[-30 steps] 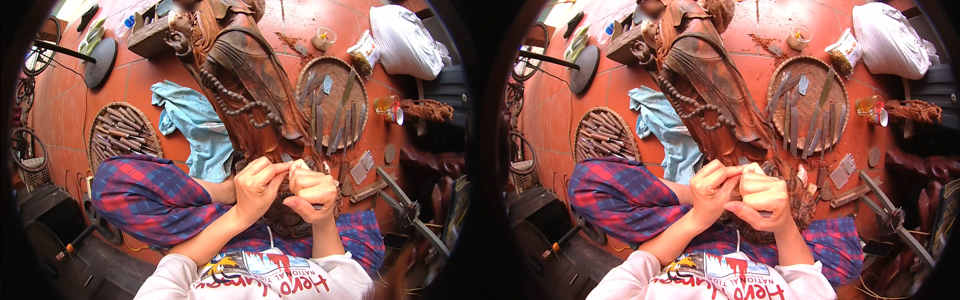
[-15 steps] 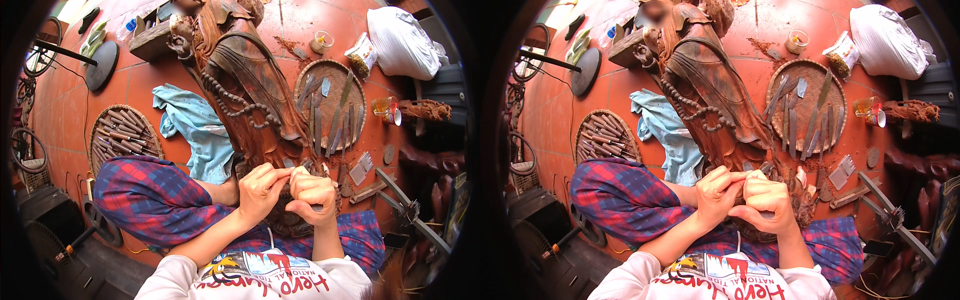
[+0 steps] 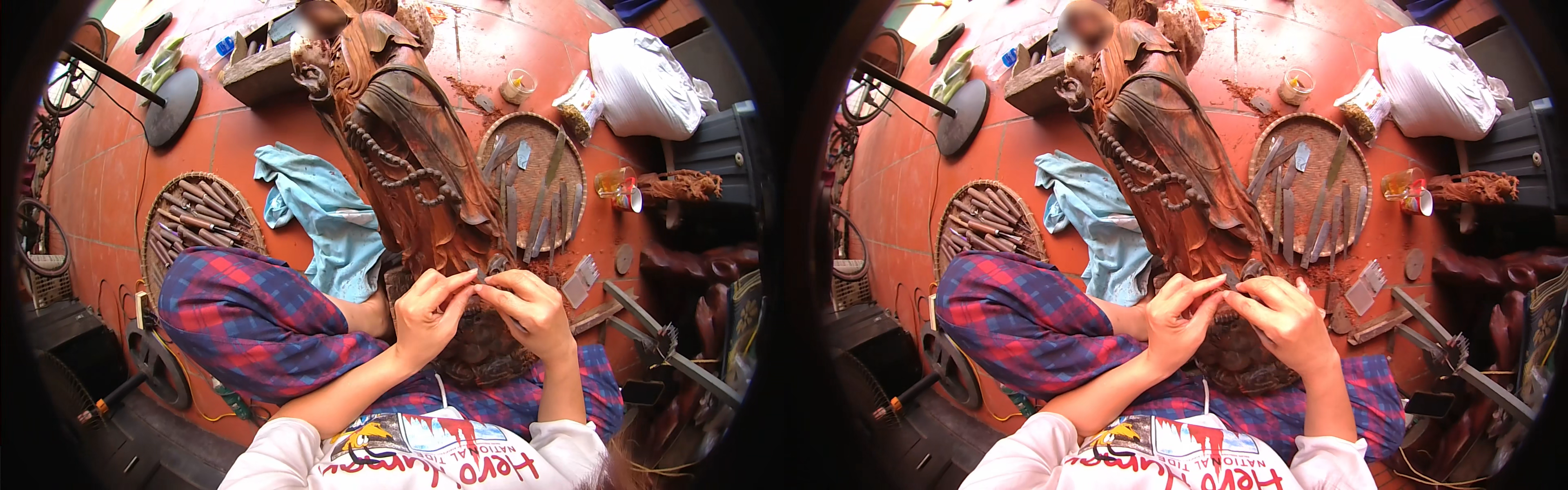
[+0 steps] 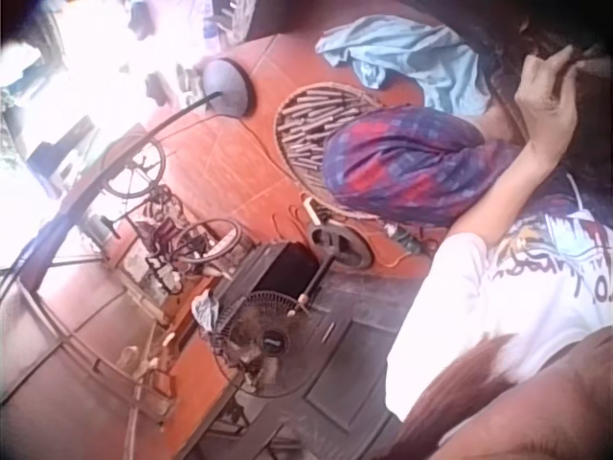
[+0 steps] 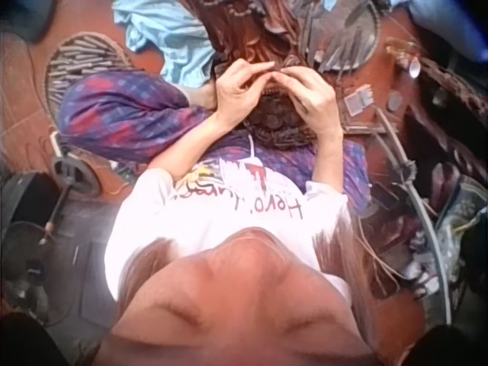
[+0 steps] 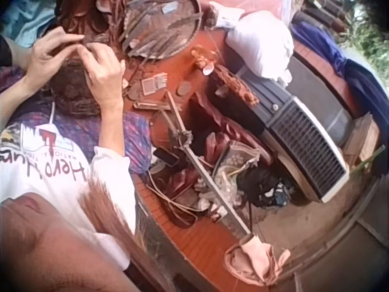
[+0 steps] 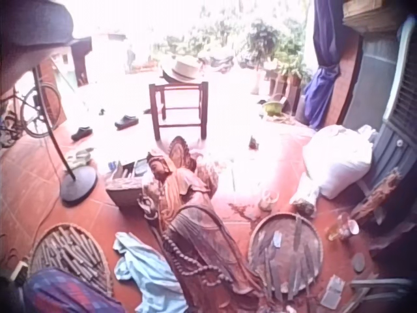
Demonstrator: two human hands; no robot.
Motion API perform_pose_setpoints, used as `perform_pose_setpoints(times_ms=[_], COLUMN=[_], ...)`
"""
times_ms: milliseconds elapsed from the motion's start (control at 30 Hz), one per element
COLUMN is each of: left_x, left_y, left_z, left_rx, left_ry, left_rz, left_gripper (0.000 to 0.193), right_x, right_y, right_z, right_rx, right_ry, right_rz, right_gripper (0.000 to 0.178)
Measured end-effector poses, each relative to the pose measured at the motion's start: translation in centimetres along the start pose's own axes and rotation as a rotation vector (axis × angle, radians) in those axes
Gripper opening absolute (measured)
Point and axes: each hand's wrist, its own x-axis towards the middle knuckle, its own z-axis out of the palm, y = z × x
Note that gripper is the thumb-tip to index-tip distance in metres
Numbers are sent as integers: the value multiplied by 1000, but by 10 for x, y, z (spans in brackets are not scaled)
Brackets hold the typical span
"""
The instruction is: The person is carving a wooden statue using various chisels and carving tools. They are seated on the floor, working on the intricate details of the statue, which appears to be a figure with elaborate patterns. The person switches between different tools to refine the carving, focusing on specific areas of the statue.
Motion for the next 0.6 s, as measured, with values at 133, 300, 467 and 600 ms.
perform_pose_setpoints(times_ms=[133, 300, 467, 600], left_x=[-10, -8, -8, -10], left_y=[-7, 3, -3, -5], left_z=[-10, -4, 2, 9], left_rx=[-559, -1089, -1313, -1406], left_ry=[-437, -587, -584, -574], left_rz=[-582, -711, -758, -815], left_gripper=[36, 52, 46, 40], right_x=[-4, 2, 12, 11], right_y=[-4, -7, -8, -1], right_z=[2, 10, 15, 21], right_rx=[-30, -94, -135, -28], right_ry=[116, 148, 103, 81], right_rz=[6, -59, -49, 36], right_gripper=[29, 28, 26, 27])
